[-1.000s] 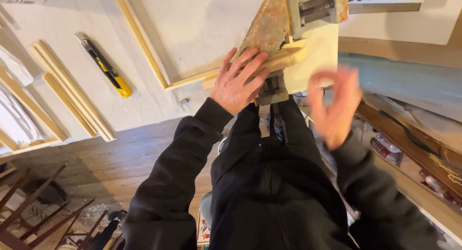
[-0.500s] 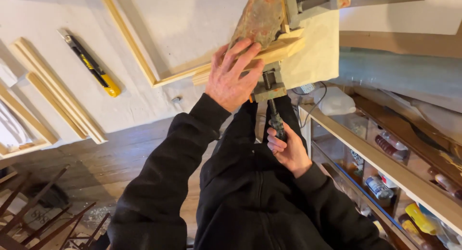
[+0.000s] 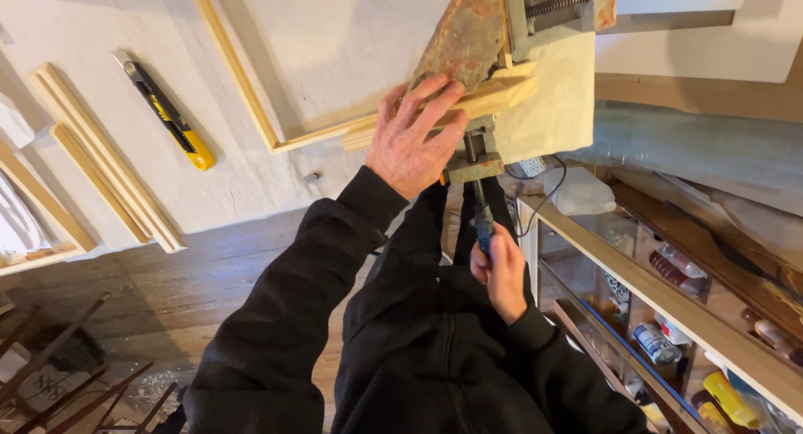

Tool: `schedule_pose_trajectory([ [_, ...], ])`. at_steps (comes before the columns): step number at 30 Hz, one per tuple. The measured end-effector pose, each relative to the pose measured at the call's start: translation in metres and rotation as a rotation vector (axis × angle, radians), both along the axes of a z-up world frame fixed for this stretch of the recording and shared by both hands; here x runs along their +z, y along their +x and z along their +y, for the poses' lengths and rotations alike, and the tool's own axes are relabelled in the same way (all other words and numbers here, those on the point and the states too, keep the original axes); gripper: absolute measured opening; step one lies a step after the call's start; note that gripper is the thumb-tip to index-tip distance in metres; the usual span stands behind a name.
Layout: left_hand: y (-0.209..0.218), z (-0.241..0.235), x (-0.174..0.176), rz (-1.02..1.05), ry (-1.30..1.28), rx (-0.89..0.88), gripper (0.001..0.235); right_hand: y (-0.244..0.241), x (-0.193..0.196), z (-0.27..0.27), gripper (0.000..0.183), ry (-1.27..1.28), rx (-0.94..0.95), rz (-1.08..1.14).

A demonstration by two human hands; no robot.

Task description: The person fits a wooden frame bar into a corner joint on the worktable, positions it against a triangular block held in a corner clamp, tightens the clamp screw by hand, and taps the joint with a hammer to seat the pieces together.

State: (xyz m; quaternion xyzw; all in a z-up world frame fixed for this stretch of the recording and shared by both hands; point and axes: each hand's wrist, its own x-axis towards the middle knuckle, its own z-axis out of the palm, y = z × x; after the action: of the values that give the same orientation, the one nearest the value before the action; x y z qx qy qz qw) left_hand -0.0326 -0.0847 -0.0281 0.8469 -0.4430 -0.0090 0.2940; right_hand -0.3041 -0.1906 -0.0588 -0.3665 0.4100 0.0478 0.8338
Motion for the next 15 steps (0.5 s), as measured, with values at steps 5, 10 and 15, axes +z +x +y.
schedule_pose_trajectory([
  [5,0.0,0.0,-0.002,-0.017,0.001,-0.004,0.029,-0.006,-0.013,-0.009,0.055,0.495,-0.109,-0.018],
  [10,0.0,0.001,0.0,-0.006,-0.001,-0.019,0.03,0.029,0.035,-0.003,0.047,-0.036,0.1,0.064],
  [15,0.0,0.0,-0.002,-0.01,-0.016,0.009,0.028,0.015,0.022,0.008,0.036,-0.723,0.194,-0.023],
])
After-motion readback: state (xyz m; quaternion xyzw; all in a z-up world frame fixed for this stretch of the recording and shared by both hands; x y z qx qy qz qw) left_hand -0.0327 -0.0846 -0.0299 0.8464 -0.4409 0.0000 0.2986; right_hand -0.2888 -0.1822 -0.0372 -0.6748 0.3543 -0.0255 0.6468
